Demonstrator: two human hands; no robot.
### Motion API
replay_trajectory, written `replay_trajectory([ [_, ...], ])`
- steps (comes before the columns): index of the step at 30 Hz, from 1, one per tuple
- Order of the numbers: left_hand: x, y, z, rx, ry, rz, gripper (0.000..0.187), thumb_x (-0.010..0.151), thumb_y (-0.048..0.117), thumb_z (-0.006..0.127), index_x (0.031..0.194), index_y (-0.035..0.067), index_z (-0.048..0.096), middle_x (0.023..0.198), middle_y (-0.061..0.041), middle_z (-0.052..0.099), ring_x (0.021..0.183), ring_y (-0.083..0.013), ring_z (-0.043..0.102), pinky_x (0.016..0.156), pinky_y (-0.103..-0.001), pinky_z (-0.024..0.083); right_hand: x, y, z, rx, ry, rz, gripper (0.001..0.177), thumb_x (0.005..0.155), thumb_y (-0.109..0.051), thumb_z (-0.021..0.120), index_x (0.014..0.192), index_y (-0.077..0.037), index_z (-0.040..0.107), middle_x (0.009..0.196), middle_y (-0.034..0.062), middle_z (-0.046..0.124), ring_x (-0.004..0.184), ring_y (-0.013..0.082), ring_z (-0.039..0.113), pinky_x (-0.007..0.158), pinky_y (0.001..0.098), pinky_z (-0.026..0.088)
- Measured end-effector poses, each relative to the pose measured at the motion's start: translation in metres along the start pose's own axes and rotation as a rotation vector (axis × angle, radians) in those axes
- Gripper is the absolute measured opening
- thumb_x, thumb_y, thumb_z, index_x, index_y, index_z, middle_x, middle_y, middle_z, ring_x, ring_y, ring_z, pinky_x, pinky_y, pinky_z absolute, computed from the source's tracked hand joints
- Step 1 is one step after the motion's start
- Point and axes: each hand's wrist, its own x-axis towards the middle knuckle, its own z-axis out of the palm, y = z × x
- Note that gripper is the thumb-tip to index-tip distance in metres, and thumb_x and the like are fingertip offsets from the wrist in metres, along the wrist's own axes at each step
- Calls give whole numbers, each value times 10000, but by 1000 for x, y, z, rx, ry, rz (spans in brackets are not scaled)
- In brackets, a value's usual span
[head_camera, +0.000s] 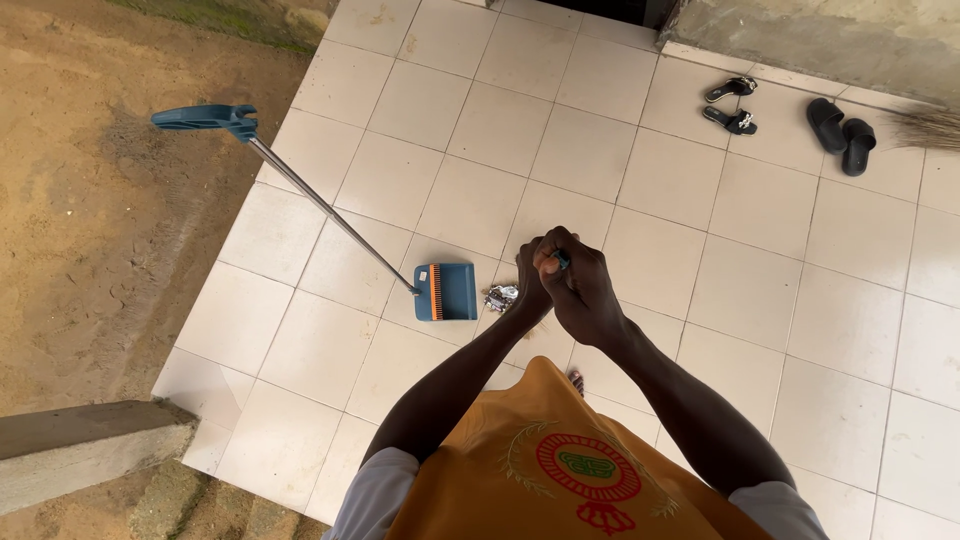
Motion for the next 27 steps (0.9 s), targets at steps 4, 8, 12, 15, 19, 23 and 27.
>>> replay_trajectory([
  [4,4,27,-1,8,-2,24,480,952,286,681,680,41,371,528,-56,357,521,-150,326,495,-377,281,-7,-6,-8,-62,26,-58,386,1131,-372,470,962,-29,521,778,36,485,661,117,407,631,285,366],
  [8,3,45,-2,30,0,63,548,990,292,691,649,43,341,512,-60,324,499,-169,297,485,-378,254,-6,-11,-11,-57,21,-93,394,1126,-394,468,990,-27,514,852,35,536,679,113,464,636,275,407],
  [12,8,29,0,40,66,203,522,970,299,709,662,41,375,530,-56,394,482,-167,382,467,-368,297,-2,3,-13,-51,-24,-103,407,1121,-411,480,999,-25,518,847,45,519,703,121,484,662,284,424],
  [15,13,13,1,29,25,151,538,994,292,712,648,40,387,508,-56,397,467,-177,375,477,-371,305,0,25,-12,-73,-49,-49,410,1102,-418,473,971,-32,519,792,37,519,672,121,469,637,286,407],
  [19,15,-16,1,91,102,360,441,986,274,701,733,34,431,604,-81,442,537,-198,435,496,-369,318,4,33,-7,-39,-46,-42,427,1126,-425,451,960,-35,501,788,34,514,699,121,469,652,287,414],
  [23,13,-59,9,179,-94,138,405,897,207,671,675,43,376,518,-85,413,464,-216,416,479,-380,319,1,31,-6,17,-3,-32,444,1126,-444,434,937,-45,480,787,26,509,688,115,423,635,289,383],
  [27,10,-15,-1,156,-128,196,299,852,183,652,705,64,420,545,-68,489,483,-197,466,486,-350,372,1,18,-9,-6,2,-78,463,1123,-457,440,927,-42,495,786,28,517,674,111,410,632,287,374],
])
